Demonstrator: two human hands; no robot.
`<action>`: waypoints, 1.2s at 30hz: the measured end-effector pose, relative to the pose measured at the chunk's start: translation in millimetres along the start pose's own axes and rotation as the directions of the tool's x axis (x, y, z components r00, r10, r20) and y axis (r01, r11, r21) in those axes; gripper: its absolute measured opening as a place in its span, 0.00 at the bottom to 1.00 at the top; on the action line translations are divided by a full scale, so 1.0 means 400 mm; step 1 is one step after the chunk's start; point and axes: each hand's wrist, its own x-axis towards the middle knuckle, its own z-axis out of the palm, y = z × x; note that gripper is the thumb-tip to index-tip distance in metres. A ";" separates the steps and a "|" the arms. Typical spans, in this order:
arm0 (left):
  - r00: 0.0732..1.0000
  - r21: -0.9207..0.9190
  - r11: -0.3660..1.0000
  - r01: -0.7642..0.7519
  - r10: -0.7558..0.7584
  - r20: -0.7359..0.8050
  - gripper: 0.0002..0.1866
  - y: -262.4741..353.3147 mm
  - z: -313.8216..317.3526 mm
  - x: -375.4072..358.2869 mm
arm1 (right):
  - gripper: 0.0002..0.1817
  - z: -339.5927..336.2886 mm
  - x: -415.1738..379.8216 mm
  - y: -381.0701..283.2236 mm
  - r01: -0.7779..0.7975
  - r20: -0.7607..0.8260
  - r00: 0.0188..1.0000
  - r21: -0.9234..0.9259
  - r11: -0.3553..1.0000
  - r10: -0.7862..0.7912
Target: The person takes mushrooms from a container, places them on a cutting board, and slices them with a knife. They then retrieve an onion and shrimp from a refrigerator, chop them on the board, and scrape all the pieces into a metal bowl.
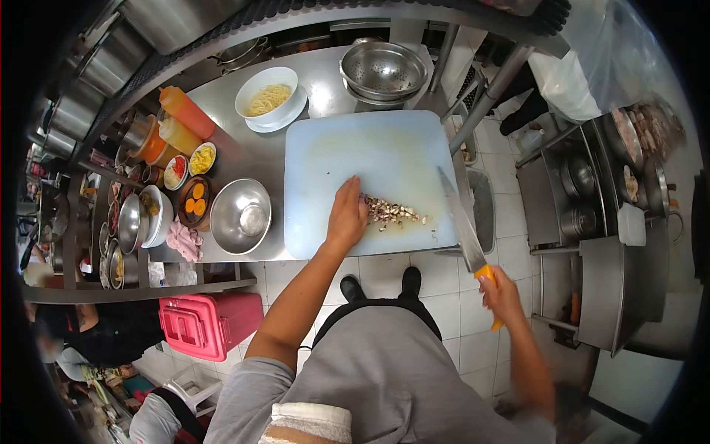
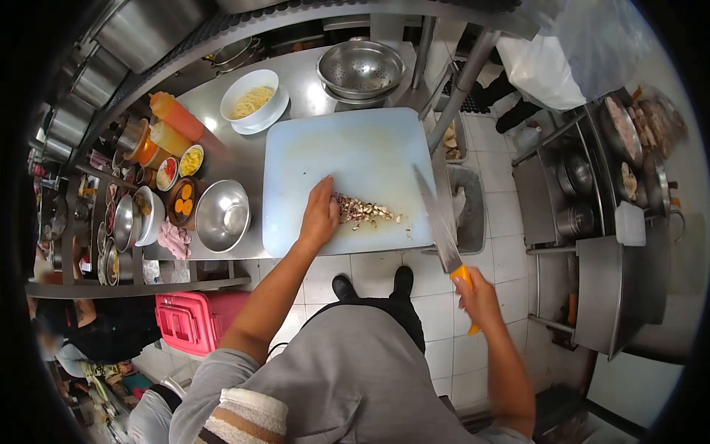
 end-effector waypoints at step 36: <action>0.664 -0.228 0.968 0.102 -0.236 -0.709 0.08 0.059 -0.179 0.017 | 0.16 0.488 0.079 -0.321 0.358 0.307 0.874 0.118 0.926 -0.377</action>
